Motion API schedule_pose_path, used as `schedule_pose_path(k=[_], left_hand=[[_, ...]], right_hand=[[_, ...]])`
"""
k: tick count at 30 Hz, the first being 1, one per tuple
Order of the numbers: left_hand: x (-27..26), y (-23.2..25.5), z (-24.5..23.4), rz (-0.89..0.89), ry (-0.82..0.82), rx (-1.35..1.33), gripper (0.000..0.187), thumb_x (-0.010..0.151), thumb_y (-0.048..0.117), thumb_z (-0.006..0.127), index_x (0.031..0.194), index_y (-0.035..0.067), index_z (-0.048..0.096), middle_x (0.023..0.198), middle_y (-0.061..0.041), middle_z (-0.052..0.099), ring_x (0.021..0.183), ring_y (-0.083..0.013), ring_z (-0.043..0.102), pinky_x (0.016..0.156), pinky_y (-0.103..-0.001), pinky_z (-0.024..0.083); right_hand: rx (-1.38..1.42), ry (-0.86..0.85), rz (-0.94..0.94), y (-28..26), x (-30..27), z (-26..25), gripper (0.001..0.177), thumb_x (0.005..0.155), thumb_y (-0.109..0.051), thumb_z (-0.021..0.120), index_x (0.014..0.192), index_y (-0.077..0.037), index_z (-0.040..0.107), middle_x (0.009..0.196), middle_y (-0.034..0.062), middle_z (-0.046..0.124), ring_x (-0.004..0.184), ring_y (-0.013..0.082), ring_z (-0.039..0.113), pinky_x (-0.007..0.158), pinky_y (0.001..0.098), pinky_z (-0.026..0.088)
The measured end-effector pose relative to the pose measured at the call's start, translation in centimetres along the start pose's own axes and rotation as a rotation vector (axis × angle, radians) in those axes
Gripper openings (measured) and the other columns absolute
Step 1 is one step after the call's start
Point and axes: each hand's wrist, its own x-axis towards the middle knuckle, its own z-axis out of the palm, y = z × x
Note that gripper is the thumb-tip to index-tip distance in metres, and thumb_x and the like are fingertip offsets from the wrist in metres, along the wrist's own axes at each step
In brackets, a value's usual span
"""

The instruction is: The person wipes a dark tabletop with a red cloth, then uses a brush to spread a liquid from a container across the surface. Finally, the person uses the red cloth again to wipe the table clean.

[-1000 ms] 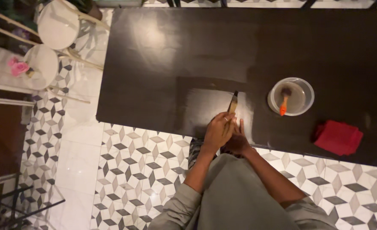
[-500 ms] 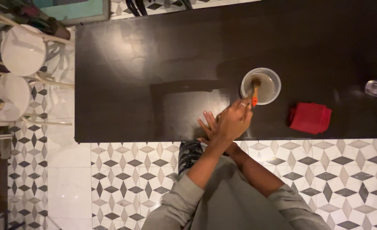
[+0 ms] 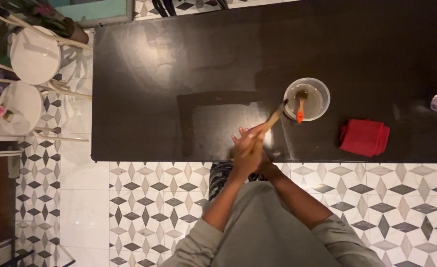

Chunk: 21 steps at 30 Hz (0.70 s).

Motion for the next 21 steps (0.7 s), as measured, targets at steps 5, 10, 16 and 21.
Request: schedule_pose_path(k=[5,10,16,21], left_hand=[[-1.2,-2.3,-2.0,-0.043,0.153,-0.080,0.032,0.105,0.016,0.051,0.129,0.000,0.065,0.122,-0.021,0.071,0.112,-0.0362,0.070,0.101,-0.041,0.053],[0.1,-3.6,-1.9,-0.004,0.088,0.007,0.033,0.104,0.012,0.050,0.130,-0.001,0.065,0.119,-0.023,0.070,0.106,-0.0374,0.071,0.094,-0.042,0.056],[-0.4,-3.4,-2.2,0.009,-0.005,0.047,0.036,0.099,0.008,0.053,0.131,-0.002,0.064,0.117,-0.026,0.068,0.104,-0.0427,0.069,0.091,-0.044,0.055],[-2.5,-2.9,-3.6,-0.009,-0.057,0.002,0.026,0.097,0.011,0.058,0.118,-0.002,0.065,0.104,-0.024,0.069,0.094,-0.0422,0.069,0.080,-0.045,0.056]], right_hand=[[-0.204,-0.344,0.071,0.2,-0.3,0.5,0.082,0.099,-0.042,0.054,0.161,0.001,0.021,0.163,0.0300,0.016,0.157,0.0447,0.004,0.124,0.0713,0.000],[-0.189,-0.230,0.034,-0.3,-0.3,-0.3,0.083,0.089,-0.033,0.058,0.155,0.005,0.026,0.162,0.0362,0.019,0.154,0.0481,0.005,0.119,0.0675,0.002],[0.114,-0.234,0.142,-1.2,0.6,-4.2,0.057,0.084,-0.015,0.067,0.137,-0.002,0.053,0.149,0.0239,0.043,0.148,0.0388,0.030,0.122,0.0629,0.015],[0.408,0.042,0.101,-1.4,-1.1,-7.9,0.033,0.078,0.002,0.073,0.111,-0.003,0.069,0.117,0.0150,0.069,0.108,0.0329,0.066,0.097,0.0426,0.053]])
